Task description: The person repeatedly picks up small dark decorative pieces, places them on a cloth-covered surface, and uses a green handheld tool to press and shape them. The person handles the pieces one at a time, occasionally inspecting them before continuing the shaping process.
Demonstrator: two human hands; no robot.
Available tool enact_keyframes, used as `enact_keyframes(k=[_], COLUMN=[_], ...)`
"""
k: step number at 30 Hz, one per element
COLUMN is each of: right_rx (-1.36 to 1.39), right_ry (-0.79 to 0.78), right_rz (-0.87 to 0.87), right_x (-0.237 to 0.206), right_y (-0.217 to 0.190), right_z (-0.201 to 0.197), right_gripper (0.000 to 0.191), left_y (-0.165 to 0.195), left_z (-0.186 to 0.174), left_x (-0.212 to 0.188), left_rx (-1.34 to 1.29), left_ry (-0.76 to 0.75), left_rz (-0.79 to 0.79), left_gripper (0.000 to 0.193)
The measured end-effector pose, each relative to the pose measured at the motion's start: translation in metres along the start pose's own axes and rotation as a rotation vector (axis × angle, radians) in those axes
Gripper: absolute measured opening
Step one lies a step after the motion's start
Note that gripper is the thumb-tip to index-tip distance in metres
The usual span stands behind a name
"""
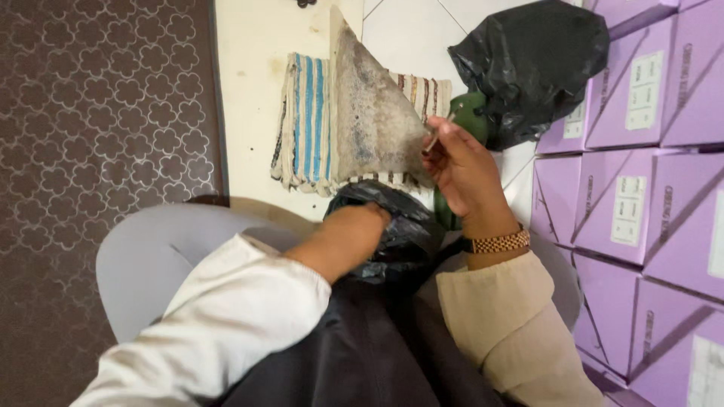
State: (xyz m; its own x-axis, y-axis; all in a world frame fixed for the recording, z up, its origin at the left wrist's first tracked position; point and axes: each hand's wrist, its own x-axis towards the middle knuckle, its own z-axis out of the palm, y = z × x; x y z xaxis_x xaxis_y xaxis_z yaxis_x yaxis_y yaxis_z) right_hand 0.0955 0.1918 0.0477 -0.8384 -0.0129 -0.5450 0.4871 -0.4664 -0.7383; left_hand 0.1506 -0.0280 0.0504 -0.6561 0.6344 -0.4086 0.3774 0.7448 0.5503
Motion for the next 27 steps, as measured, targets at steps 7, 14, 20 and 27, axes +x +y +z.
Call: enact_keyframes(k=[7,14,20,27], right_rx=[-0.421,-0.57,-0.684,-0.76], right_ry=[-0.024,-0.009,0.054,0.034], right_rz=[-0.311,-0.462,-0.608,-0.819], right_x=[-0.051,-0.076,-0.079,-0.084], right_y=[0.004,0.01,0.005,-0.002], right_z=[0.022,0.023,0.032,0.041], right_gripper=[0.026,0.025,0.019,0.012], left_y=[0.002,0.008,0.01,0.001], left_z=[0.042,0.046,0.034,0.038], left_x=[0.013,0.012,0.012,0.016], left_rx=[0.295,0.263,0.16,0.174], left_ry=[0.005,0.049,0.009,0.09], left_rz=[-0.05,-0.021,-0.097,-0.048], left_gripper=[0.025,0.02,0.025,0.024])
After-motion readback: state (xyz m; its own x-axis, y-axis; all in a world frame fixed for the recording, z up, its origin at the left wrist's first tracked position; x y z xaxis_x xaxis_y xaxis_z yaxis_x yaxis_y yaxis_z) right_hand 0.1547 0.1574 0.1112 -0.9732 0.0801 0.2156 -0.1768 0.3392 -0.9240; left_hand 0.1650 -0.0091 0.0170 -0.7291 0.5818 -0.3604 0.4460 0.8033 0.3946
